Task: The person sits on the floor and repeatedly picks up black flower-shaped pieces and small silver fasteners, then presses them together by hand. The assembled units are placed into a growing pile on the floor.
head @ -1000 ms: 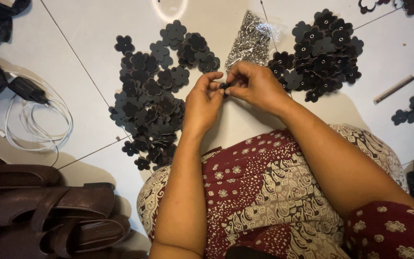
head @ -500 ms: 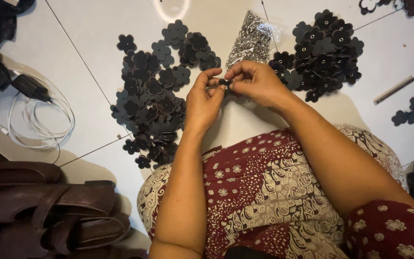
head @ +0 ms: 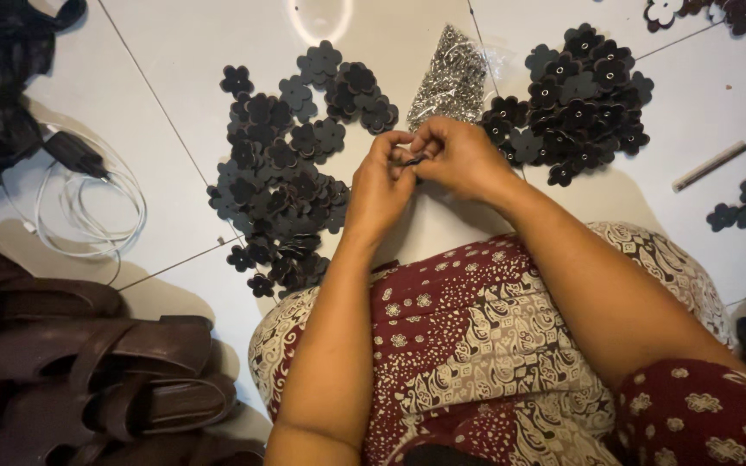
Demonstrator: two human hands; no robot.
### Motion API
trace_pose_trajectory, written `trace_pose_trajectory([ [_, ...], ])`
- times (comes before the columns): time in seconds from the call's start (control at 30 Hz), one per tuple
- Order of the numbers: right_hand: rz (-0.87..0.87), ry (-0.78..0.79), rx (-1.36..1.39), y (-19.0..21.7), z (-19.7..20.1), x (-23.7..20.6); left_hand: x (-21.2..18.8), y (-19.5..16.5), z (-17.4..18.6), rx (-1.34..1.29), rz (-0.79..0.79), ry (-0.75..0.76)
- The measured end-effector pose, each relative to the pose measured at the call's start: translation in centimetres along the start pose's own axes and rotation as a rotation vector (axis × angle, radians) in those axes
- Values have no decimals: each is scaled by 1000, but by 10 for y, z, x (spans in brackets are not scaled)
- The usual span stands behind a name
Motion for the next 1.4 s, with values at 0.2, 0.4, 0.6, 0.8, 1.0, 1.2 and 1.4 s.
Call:
trace_pose_trajectory([
  [0.2, 56, 34, -339, 8, 63, 8, -2, -7, -7, 432, -504, -252],
  [0.4, -75, 42, -406, 5, 93, 4, 8, -4, -3, 659, -424, -384],
  [0.6, 176, -214, -633, 5, 87, -1, 17, 5, 4, 799, -373, -346],
  [0.8, 350, -83, -354, 7, 44, -4, 8, 19, 28, 808, -222, -535],
  [1.0, 619, -37, -418, -2, 12, -8, -2, 18, 37, 718, -135, -594],
  [1.2, 622, -14, -507, -13, 1, -4, -2, 20, 39, 667, -105, -611],
  [1.4, 624, -10, -470, -11, 5, -6, 3, 31, 36, 627, -98, -661],
])
Point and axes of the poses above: each hand's wrist, its own x-axis towards the middle knuckle, its own z-axis out of the back of the hand, y = z × x, the point moved 1 cm from there along x, towards the middle knuckle, and after that the axes turned 9 degrees about -y, right-handed, at the moved point
